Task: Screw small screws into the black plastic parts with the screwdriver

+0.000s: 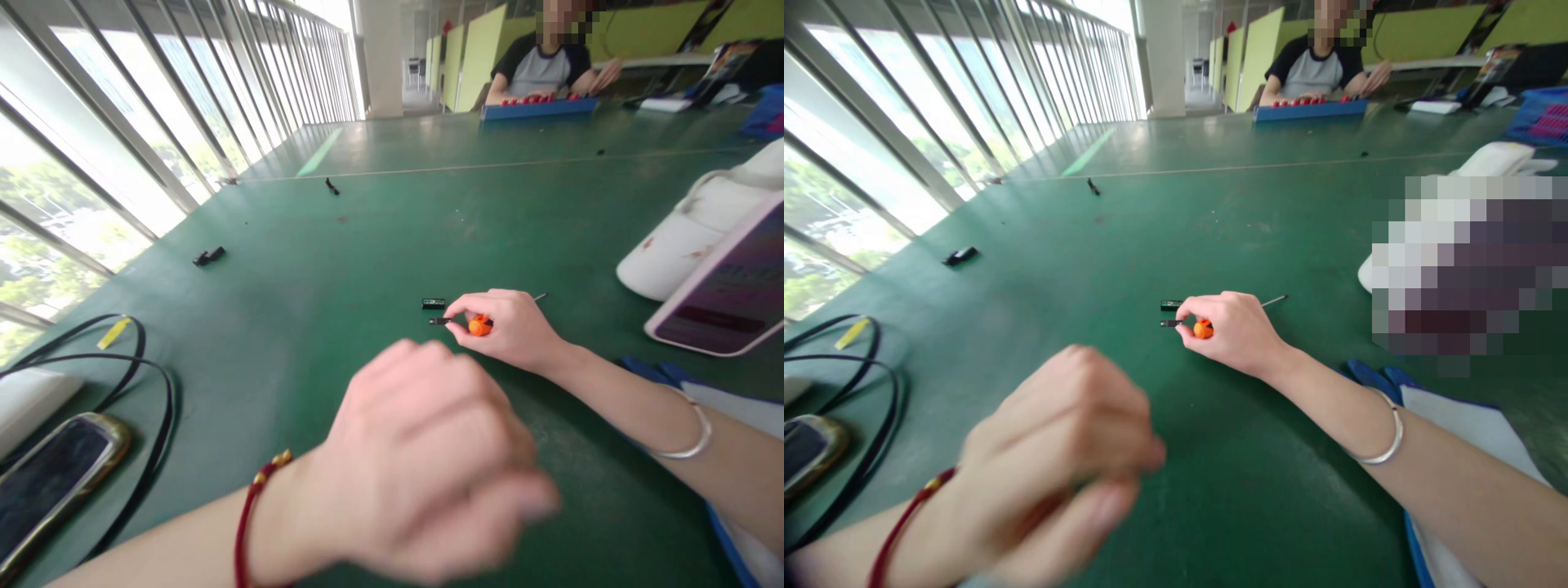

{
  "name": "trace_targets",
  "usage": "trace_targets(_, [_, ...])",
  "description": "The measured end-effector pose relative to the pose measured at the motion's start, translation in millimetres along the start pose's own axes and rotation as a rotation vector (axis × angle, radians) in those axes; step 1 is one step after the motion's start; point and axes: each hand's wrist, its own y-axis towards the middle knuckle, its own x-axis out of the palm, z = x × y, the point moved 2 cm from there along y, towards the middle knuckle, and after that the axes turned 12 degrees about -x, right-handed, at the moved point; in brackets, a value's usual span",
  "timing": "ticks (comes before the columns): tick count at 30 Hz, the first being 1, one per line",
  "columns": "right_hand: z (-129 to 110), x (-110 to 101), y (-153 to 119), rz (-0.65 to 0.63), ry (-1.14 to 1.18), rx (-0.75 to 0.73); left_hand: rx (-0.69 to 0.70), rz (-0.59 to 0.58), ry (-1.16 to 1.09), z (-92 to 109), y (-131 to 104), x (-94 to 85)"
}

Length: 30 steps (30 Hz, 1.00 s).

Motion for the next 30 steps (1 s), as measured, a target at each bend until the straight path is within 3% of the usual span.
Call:
trace_targets(4, [-0.6, 0.6, 0.1, -0.004, -0.003, -0.007, -0.071, 0.018, 0.176, -31.5, 30.3, 13.1])
trace_targets(8, [-2.4, 1.3, -0.1, 0.01, 0.001, -0.042, -0.162, -0.052, 0.149, -54.3, 40.4, 27.4])
trace_targets(15, [-4.6, 0.7, 0.0, 0.013, 0.0, -0.067, -0.163, -0.048, 0.097, -57.5, 40.5, 29.8])
trace_targets(24, [-1.9, -0.2, -0.2, 0.007, -0.017, -0.018, 0.025, -0.051, 0.221, -59.7, 56.7, 27.2])
trace_targets(30, [4.3, -5.7, 1.4, 0.104, 0.056, 0.043, 0.009, 0.056, 0.092, -69.1, 61.4, 30.3])
